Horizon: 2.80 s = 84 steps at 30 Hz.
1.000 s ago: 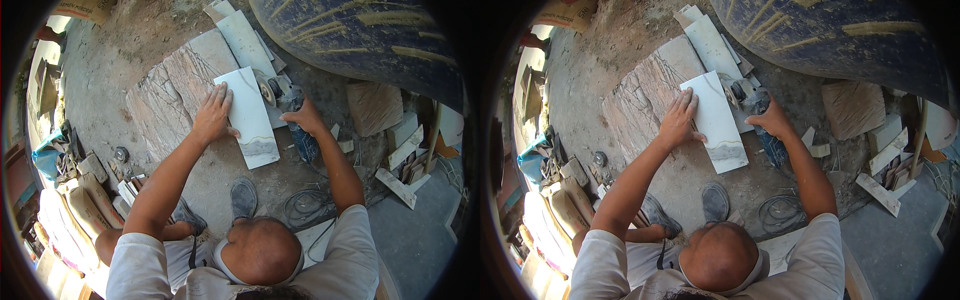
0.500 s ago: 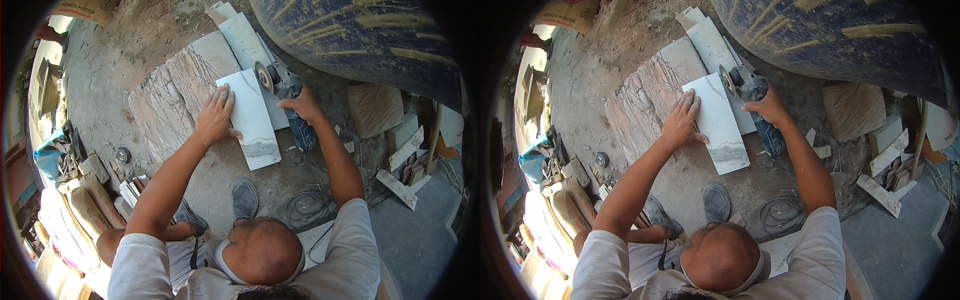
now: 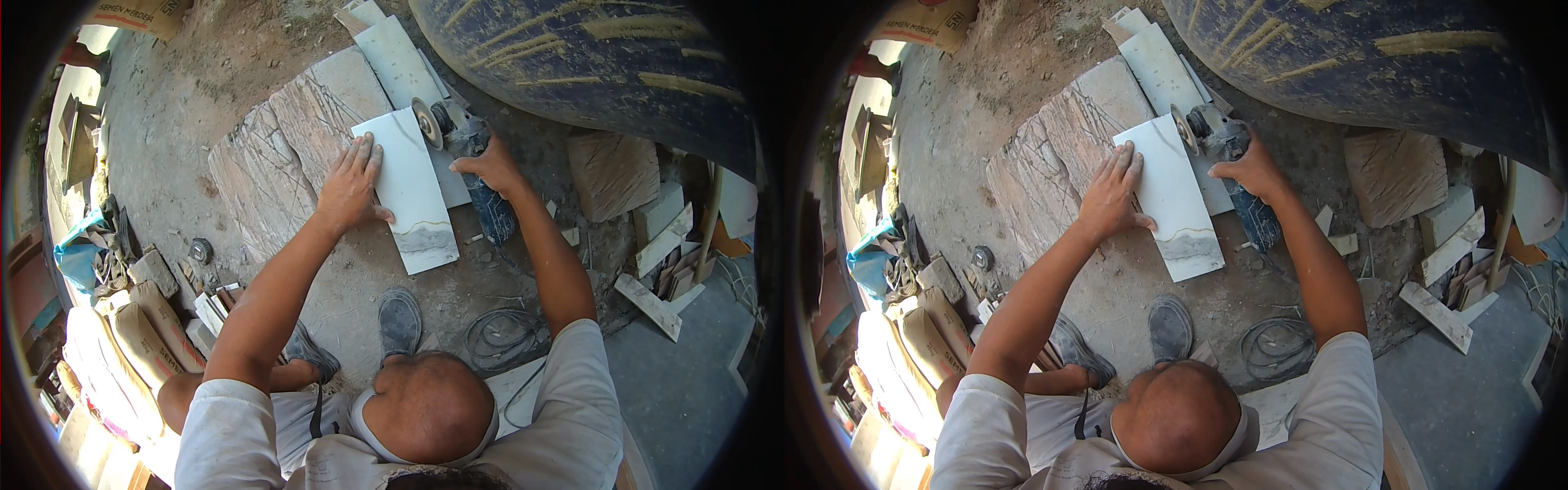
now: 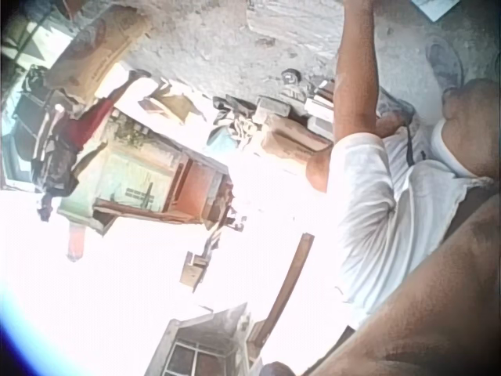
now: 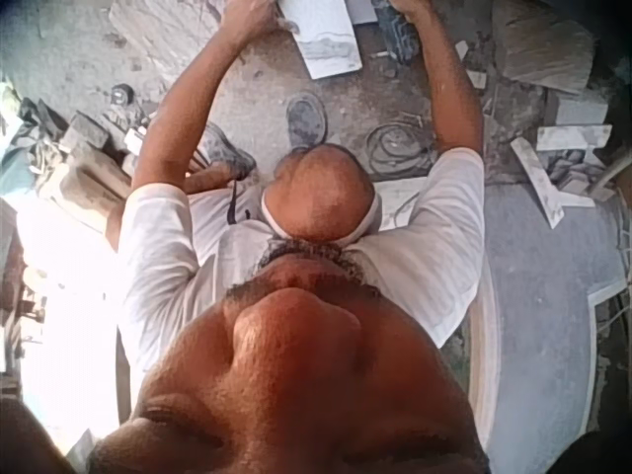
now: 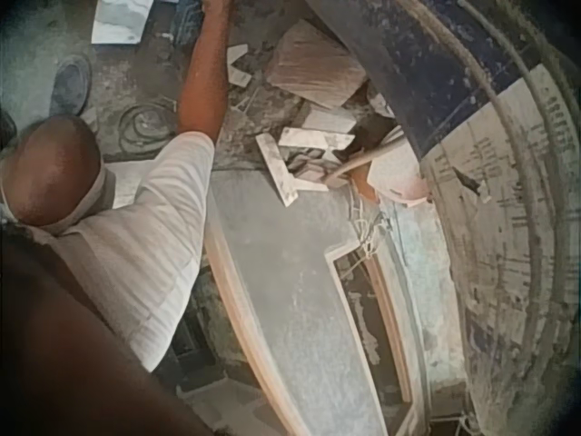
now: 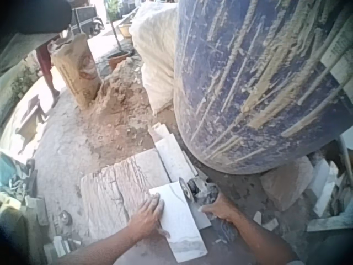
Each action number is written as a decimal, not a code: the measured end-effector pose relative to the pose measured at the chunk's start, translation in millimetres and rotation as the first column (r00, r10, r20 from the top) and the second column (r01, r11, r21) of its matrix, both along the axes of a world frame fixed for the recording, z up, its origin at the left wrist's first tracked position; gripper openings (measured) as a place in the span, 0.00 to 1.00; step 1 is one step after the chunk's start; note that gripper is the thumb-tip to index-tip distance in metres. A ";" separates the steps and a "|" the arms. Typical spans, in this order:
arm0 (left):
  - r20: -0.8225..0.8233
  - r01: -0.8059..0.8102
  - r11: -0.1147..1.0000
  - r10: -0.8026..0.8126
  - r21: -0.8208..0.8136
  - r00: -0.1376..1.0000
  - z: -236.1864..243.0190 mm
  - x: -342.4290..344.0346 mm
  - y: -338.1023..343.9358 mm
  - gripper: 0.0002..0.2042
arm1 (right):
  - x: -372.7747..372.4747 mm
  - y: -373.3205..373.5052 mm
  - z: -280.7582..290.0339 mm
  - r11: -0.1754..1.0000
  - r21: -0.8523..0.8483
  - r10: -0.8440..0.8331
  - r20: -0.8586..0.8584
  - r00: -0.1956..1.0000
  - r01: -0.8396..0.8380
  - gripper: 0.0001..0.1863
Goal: The person holds a tile, grinds its edge using an angle grinder, and holds up the cut tile piece.
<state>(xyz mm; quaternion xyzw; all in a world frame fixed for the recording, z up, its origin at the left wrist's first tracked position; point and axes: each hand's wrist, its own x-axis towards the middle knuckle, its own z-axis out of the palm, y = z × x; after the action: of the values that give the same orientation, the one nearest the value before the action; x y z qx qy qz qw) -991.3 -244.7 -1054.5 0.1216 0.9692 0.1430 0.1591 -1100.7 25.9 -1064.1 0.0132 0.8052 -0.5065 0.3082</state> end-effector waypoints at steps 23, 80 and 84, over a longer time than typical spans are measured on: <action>-0.053 0.016 1.000 -0.017 -0.015 0.998 -0.5 0.0 2.1 0.64 | 48.8 33.3 5.9 0.992 0.124 0.017 0.041 0.999 -0.022 0.58; -0.052 0.014 0.995 -0.019 -0.098 0.998 2.9 0.2 4.6 0.65 | 135.6 95.2 25.3 0.970 0.208 0.100 0.128 0.987 -0.125 0.57; -0.059 0.009 0.995 -0.015 -0.095 0.998 3.5 0.7 5.2 0.65 | 139.5 97.3 29.0 0.969 0.212 0.095 0.145 0.985 -0.125 0.55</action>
<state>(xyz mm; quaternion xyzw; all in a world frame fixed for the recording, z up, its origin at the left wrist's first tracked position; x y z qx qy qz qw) -990.6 -239.5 -1051.0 0.1239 0.9785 0.0925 0.1368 -961.2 123.2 -1035.2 0.0363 0.8335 -0.3939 0.3856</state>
